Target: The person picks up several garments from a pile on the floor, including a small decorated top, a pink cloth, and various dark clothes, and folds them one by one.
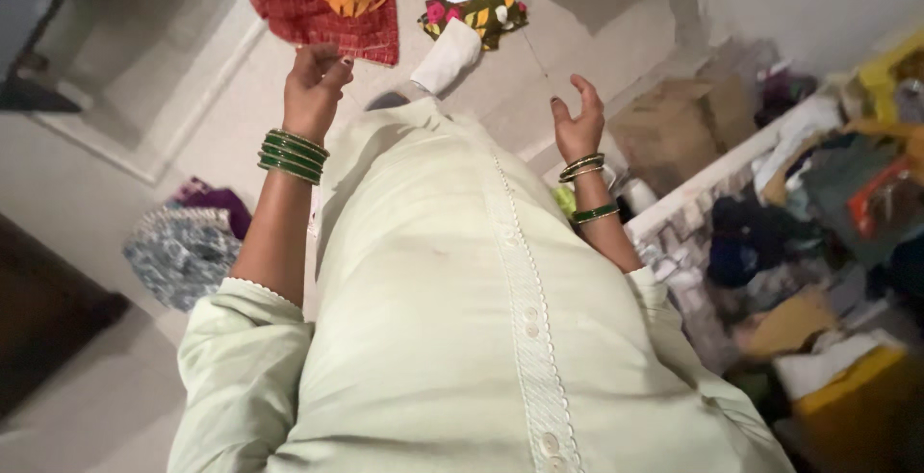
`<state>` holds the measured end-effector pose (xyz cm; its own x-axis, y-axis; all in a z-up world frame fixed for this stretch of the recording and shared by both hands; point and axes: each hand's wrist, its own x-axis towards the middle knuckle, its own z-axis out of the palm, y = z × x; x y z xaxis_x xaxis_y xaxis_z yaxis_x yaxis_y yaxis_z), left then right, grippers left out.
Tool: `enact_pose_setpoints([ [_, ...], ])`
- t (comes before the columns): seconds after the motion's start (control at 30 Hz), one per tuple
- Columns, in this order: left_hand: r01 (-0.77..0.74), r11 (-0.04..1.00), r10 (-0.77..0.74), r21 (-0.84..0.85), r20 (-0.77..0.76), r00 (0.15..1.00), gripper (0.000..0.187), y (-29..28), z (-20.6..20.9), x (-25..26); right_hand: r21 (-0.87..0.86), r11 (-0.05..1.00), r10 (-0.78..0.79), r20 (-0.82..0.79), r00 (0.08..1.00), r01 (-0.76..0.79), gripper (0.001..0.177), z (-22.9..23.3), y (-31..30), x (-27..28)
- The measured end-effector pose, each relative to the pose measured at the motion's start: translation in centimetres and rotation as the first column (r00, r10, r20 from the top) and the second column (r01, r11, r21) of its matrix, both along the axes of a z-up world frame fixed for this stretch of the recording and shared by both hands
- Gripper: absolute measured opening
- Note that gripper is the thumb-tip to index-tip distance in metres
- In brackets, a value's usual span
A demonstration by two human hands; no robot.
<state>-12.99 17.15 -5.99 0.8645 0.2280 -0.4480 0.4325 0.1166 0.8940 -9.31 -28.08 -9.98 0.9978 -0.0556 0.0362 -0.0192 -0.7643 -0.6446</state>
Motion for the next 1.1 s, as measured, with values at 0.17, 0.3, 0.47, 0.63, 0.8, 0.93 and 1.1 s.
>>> enact_pose_setpoints([
  [0.17, -0.119, 0.993, 0.119, 0.0, 0.076, 0.99, 0.039, -1.5, -1.4, -3.9, 0.05, 0.99, 0.138, -0.079, 0.987, -0.134, 0.048, -0.7, 0.8, 1.6],
  [0.3, -0.191, 0.98, 0.19, 0.058, 0.02, 0.981, 0.04, -2.9, -2.3, -7.8, 0.056, 0.976, 0.216, -0.152, 0.964, -0.21, 0.048, -1.5, 0.8, 2.4],
  [0.47, -0.237, 0.969, 0.24, 0.074, -0.037, 0.97, 0.04, -4.9, -3.8, -11.0, 0.073, 0.954, 0.298, -0.151, 0.943, -0.29, 0.046, -2.5, -0.4, 2.7],
  [0.63, -0.234, 0.968, 0.238, 0.088, -0.039, 0.971, 0.041, -6.6, -5.1, -10.4, 0.1, 0.949, 0.313, -0.179, 0.933, -0.299, 0.045, -3.3, -2.5, 2.3],
  [0.8, -0.217, 0.972, 0.219, 0.087, -0.017, 0.976, 0.044, -6.5, -5.1, -8.9, 0.032, 0.948, 0.312, -0.281, 0.907, -0.316, 0.044, -3.2, -2.3, 2.3],
  [0.93, -0.241, 0.967, 0.245, 0.084, -0.05, 0.968, 0.044, -3.9, -6.1, -8.7, -0.035, 0.918, 0.368, -0.3, 0.88, -0.396, 0.045, -2.5, 1.1, 3.4],
  [1.1, -0.259, 0.952, 0.27, 0.165, -0.047, 0.962, 0.035, 1.7, -8.7, -8.8, -0.073, 0.883, 0.433, -0.257, 0.864, -0.464, 0.047, -2.2, 7.9, 4.2],
])
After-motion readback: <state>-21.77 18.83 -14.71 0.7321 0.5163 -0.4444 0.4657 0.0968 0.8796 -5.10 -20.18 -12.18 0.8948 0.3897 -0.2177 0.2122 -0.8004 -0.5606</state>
